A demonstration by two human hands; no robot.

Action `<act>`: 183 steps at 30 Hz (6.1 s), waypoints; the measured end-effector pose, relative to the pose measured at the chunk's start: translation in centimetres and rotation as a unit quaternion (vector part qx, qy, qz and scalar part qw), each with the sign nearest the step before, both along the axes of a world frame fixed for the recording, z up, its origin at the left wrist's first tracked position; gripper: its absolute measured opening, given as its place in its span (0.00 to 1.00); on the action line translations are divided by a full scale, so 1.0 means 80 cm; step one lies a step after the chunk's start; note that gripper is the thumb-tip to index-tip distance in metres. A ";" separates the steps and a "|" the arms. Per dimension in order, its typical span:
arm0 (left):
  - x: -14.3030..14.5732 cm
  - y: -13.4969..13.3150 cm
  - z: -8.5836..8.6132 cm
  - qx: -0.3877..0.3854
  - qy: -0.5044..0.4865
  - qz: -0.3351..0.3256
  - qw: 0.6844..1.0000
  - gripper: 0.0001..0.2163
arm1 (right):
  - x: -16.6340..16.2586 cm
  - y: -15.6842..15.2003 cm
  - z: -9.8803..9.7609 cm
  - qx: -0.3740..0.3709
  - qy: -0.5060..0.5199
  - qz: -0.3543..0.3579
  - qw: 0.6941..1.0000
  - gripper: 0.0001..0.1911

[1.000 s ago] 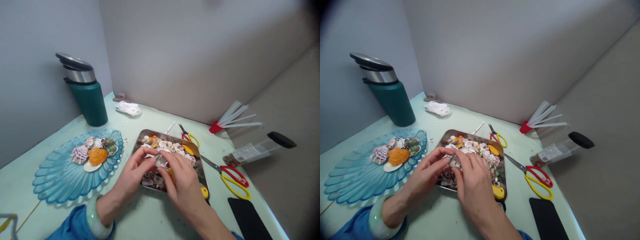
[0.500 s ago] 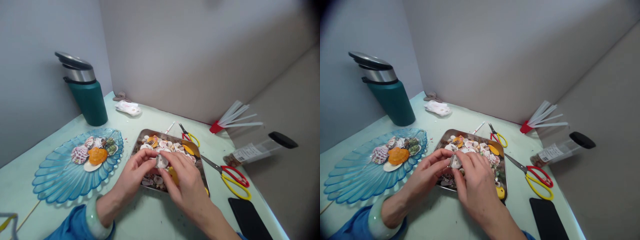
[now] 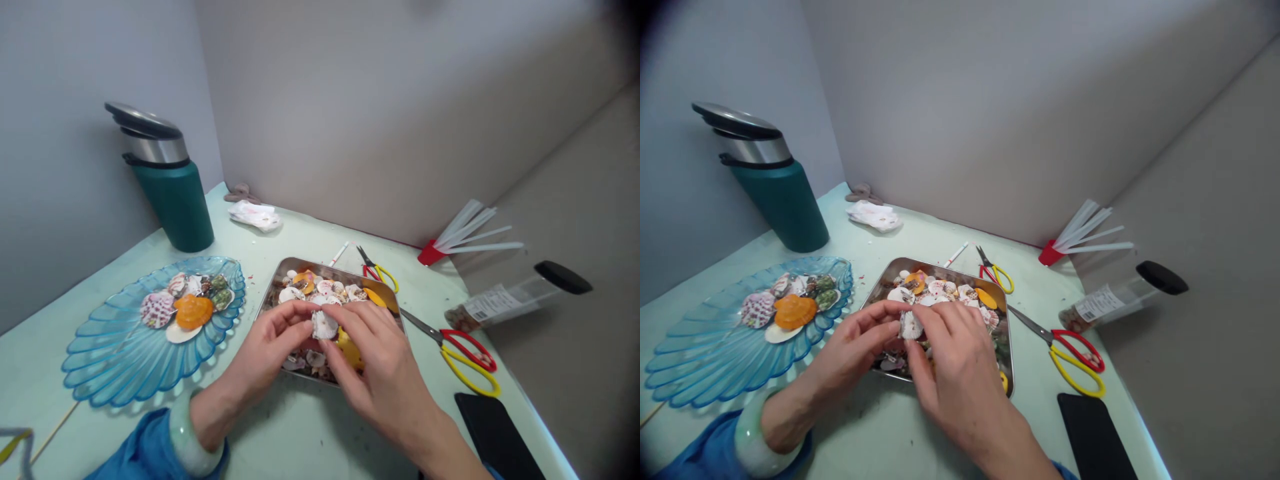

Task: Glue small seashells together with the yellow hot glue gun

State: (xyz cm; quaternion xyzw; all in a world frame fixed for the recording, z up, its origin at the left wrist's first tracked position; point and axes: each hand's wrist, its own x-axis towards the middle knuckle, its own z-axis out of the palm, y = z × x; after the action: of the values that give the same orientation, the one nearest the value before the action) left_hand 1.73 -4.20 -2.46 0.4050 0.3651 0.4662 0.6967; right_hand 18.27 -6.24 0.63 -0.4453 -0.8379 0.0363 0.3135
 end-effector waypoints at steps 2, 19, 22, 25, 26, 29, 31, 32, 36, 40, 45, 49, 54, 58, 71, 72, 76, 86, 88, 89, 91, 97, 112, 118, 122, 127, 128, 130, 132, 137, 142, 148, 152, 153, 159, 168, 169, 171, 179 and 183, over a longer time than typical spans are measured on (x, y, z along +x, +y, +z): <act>0.000 0.001 0.001 0.001 -0.001 -0.001 1.000 0.08 | 0.000 -0.001 0.001 0.007 -0.010 0.001 1.000 0.16; -0.003 -0.001 0.002 -0.003 -0.021 -0.021 1.000 0.06 | 0.000 -0.002 0.001 0.021 -0.011 0.003 1.000 0.16; -0.002 -0.001 0.001 -0.004 -0.013 -0.021 1.000 0.06 | 0.000 -0.002 0.004 0.018 -0.013 0.007 1.000 0.16; -0.002 0.000 0.000 -0.002 -0.006 -0.018 1.000 0.06 | 0.000 -0.002 0.004 0.017 -0.015 0.010 1.000 0.16; -0.002 0.000 0.000 0.000 -0.006 -0.017 1.000 0.06 | -0.001 -0.002 0.003 0.018 -0.014 0.010 1.000 0.16; -0.003 0.000 -0.003 0.001 -0.009 -0.018 1.000 0.06 | -0.002 -0.003 0.001 0.025 -0.008 0.009 1.000 0.16; -0.004 0.000 -0.005 -0.004 -0.007 -0.019 1.000 0.06 | -0.003 -0.004 0.000 0.029 -0.005 0.009 1.000 0.15; -0.005 0.000 -0.006 -0.008 -0.004 -0.018 1.000 0.06 | -0.004 -0.004 0.000 0.031 -0.005 0.007 0.999 0.14; -0.005 0.000 -0.007 -0.012 0.000 -0.011 1.000 0.07 | -0.006 -0.004 -0.003 0.041 -0.005 -0.001 0.999 0.12; -0.003 -0.002 -0.003 -0.008 -0.012 -0.014 1.000 0.07 | -0.007 -0.003 -0.005 0.047 0.002 -0.009 0.999 0.11; -0.002 -0.002 0.000 -0.013 -0.041 -0.022 0.999 0.09 | -0.006 -0.002 -0.008 0.038 0.024 -0.024 0.999 0.12; -0.001 0.000 -0.001 -0.017 -0.042 -0.022 0.999 0.08 | -0.005 -0.002 -0.007 0.033 0.027 -0.021 0.999 0.12; -0.003 0.000 -0.002 -0.010 -0.030 -0.023 0.999 0.09 | -0.003 -0.001 -0.005 0.026 0.024 -0.004 0.999 0.12; -0.004 0.000 -0.002 -0.002 -0.025 -0.029 0.999 0.09 | -0.002 0.000 -0.006 0.025 0.018 0.006 0.999 0.12; -0.004 0.001 -0.004 -0.002 -0.018 -0.019 1.000 0.07 | -0.004 0.000 -0.008 0.032 0.015 0.006 0.999 0.11; -0.004 0.001 -0.004 -0.005 -0.018 -0.019 1.000 0.08 | -0.005 0.000 -0.008 0.031 0.019 0.003 0.999 0.11; -0.003 0.000 -0.003 -0.003 -0.033 -0.031 0.999 0.09 | -0.006 0.001 -0.012 0.012 0.060 -0.012 0.998 0.12; -0.002 0.000 -0.003 0.003 -0.039 -0.032 0.999 0.13 | -0.015 0.000 -0.017 -0.071 0.179 -0.056 0.980 0.13; -0.003 0.000 -0.004 0.012 -0.036 -0.038 0.999 0.13 | -0.016 -0.001 -0.018 -0.083 0.187 -0.059 0.977 0.14; -0.004 0.000 -0.004 0.018 -0.032 -0.041 0.999 0.14 | -0.016 -0.001 -0.019 -0.088 0.190 -0.059 0.976 0.14; -0.004 0.000 -0.005 0.028 -0.020 -0.042 0.999 0.15 | -0.016 -0.002 -0.020 -0.092 0.195 -0.058 0.975 0.15; -0.003 0.000 -0.004 0.029 -0.003 -0.016 0.999 0.14 | -0.014 0.000 -0.017 -0.100 0.176 -0.046 0.978 0.18; -0.001 -0.002 0.000 0.096 0.060 -0.014 0.993 0.12 | -0.006 0.003 -0.011 0.004 0.185 -0.012 0.983 0.09; 0.001 -0.001 0.001 0.132 0.066 0.020 0.989 0.12 | -0.006 0.003 -0.011 0.004 0.193 -0.021 0.981 0.07; 0.000 -0.001 0.001 0.176 0.093 0.029 0.980 0.11 | -0.007 0.002 -0.010 -0.024 0.201 -0.048 0.978 0.04; -0.001 -0.001 -0.001 0.226 0.120 0.060 0.965 0.12 | -0.008 0.001 -0.005 -0.085 0.234 -0.061 0.967 0.03; -0.001 -0.001 -0.001 0.233 0.123 0.066 0.962 0.12 | -0.008 0.000 -0.004 -0.103 0.246 -0.064 0.962 0.03; 0.000 -0.002 -0.001 0.241 0.125 0.073 0.960 0.12 | -0.009 -0.001 -0.003 -0.137 0.269 -0.068 0.951 0.02; 0.000 -0.002 -0.002 0.244 0.125 0.077 0.959 0.12 | -0.009 -0.002 -0.003 -0.168 0.285 -0.063 0.942 0.03; -0.002 -0.003 -0.008 0.251 0.144 0.074 0.954 0.12 | -0.011 0.000 -0.004 -0.264 0.328 -0.065 0.905 0.08; -0.001 -0.003 -0.008 0.241 0.134 0.063 0.959 0.14 | -0.011 0.001 -0.005 -0.351 0.372 -0.075 0.856 0.12; -0.003 -0.006 -0.002 0.252 0.163 0.060 0.952 0.13 | -0.015 0.000 -0.002 -0.384 0.406 -0.077 0.826 0.15; -0.004 -0.004 -0.004 0.286 0.174 0.066 0.940 0.13 | -0.018 -0.001 0.000 -0.404 0.422 -0.079 0.807 0.14; -0.004 -0.004 -0.004 0.286 0.172 0.069 0.940 0.13 | -0.018 -0.001 0.001 -0.410 0.429 -0.077 0.801 0.14; -0.002 -0.003 -0.002 0.260 0.154 0.077 0.950 0.12 | -0.021 -0.004 -0.001 -0.424 0.455 -0.077 0.779 0.15; -0.004 -0.001 -0.005 0.239 0.147 0.077 0.957 0.12 | -0.024 -0.004 -0.009 -0.445 0.508 -0.047 0.735 0.15; -0.004 0.000 -0.006 0.237 0.146 0.073 0.958 0.12 | -0.023 -0.003 -0.009 -0.445 0.498 -0.047 0.743 0.15; -0.004 0.000 -0.005 0.228 0.145 0.068 0.960 0.12 | -0.022 -0.003 -0.009 -0.418 0.461 -0.054 0.781 0.14; -0.001 -0.002 0.001 0.142 0.123 0.057 0.981 0.10 | -0.017 -0.006 -0.018 0.039 0.210 -0.059 0.975 0.05; -0.001 -0.002 0.001 0.132 0.109 0.029 0.985 0.13 | -0.015 -0.004 -0.020 0.072 0.162 -0.040 0.983 0.07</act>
State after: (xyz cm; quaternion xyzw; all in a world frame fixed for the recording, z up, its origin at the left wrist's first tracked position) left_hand 1.64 -4.33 -2.42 0.5314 0.3857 0.4830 0.5794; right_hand 17.10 -6.59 -0.98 -0.4426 -0.7580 0.0347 0.4778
